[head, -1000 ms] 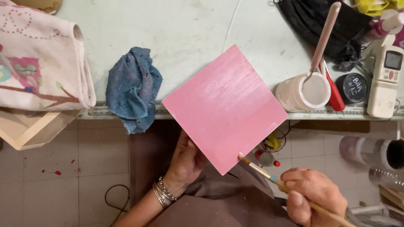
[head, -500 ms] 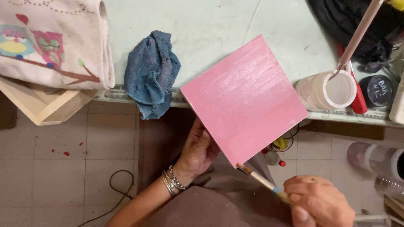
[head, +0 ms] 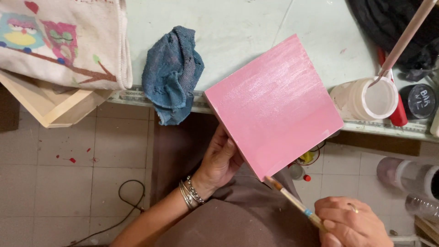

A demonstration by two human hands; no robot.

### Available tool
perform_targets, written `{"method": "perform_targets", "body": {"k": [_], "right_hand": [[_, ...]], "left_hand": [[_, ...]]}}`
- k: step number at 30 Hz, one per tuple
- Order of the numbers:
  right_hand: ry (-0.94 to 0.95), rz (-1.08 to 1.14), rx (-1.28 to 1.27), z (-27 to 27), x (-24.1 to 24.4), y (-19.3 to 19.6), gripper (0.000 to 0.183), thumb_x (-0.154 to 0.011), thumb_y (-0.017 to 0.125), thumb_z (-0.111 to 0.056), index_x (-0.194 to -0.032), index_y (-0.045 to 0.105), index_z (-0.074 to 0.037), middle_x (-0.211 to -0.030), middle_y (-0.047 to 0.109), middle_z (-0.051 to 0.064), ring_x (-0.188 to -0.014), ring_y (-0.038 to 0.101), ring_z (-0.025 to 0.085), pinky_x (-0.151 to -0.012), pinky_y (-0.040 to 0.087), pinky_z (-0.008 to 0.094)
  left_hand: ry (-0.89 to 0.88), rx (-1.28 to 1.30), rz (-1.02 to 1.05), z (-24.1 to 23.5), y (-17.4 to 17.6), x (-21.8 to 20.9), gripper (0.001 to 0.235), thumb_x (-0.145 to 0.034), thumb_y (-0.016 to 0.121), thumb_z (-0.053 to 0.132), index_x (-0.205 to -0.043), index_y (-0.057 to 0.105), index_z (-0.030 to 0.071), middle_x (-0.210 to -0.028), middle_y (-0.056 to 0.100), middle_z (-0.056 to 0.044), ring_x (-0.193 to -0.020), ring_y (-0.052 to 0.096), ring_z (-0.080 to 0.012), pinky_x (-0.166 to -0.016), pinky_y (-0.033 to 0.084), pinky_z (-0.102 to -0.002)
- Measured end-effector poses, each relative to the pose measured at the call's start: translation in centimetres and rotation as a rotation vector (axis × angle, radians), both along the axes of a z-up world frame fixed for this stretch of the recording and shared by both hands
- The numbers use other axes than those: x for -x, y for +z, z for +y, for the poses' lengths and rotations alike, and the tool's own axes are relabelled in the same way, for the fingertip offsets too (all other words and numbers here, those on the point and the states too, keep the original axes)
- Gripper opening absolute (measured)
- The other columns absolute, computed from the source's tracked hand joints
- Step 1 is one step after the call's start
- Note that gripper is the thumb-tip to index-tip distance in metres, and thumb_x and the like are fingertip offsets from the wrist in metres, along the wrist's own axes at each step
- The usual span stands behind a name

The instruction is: Painting a wooden board and applying decorative patterns using a brush

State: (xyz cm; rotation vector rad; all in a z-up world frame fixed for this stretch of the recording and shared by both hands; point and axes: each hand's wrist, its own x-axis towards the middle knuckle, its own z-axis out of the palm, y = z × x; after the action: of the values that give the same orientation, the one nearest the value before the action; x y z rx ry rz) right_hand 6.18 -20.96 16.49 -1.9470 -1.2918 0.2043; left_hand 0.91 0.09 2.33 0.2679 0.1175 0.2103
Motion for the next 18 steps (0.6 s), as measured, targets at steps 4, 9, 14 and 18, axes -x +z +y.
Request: {"method": "perform_targets", "body": {"k": [4,9,14,18], "right_hand": [[-0.438,-0.183,-0.338,1.0,0.8,-2.6,0.032,-0.080,0.043,-0.021,-0.058,0.038,0.001,-0.052,0.045,0.016,-0.040,0.050,0.025,-0.044,0.047,0.034],[-0.015,-0.077,-0.165,2.0,0.4,-0.8,0.019,-0.079,0.044,-0.010,-0.062,0.043,-0.003,-0.063,0.052,0.006,-0.043,0.056,0.021,-0.044,0.054,0.024],[-0.137,-0.121,-0.132,1.0,0.3,-1.8,0.027,-0.083,0.041,-0.021,-0.066,0.047,-0.002,-0.069,0.055,0.011,-0.051,0.062,0.022,-0.051,0.055,0.029],[-0.606,-0.164,-0.255,4.4,2.1,0.0,0.037,-0.086,0.036,-0.021,-0.057,0.034,0.001,-0.053,0.045,0.016,-0.046,0.053,0.026,-0.046,0.046,0.033]], "left_hand": [[-0.008,-0.014,0.030,-0.1,-0.1,0.1,0.049,-0.084,0.069,0.027,-0.125,0.044,0.014,-0.113,0.058,-0.002,-0.102,0.057,-0.0141,-0.088,0.050,-0.032],[0.017,-0.020,-0.003,-0.2,-0.2,0.0,0.049,-0.087,0.066,0.026,-0.127,0.042,0.014,-0.113,0.057,-0.003,-0.103,0.055,-0.0141,-0.091,0.047,-0.034],[-0.001,-0.023,0.015,-0.1,-0.4,0.1,0.053,-0.085,0.068,0.027,-0.128,0.041,0.014,-0.115,0.057,-0.003,-0.103,0.056,-0.0144,-0.090,0.048,-0.033],[-0.010,-0.030,0.000,0.1,0.2,0.0,0.054,-0.085,0.068,0.028,-0.129,0.040,0.013,-0.115,0.057,-0.004,-0.104,0.057,-0.0159,-0.090,0.049,-0.034]]}}
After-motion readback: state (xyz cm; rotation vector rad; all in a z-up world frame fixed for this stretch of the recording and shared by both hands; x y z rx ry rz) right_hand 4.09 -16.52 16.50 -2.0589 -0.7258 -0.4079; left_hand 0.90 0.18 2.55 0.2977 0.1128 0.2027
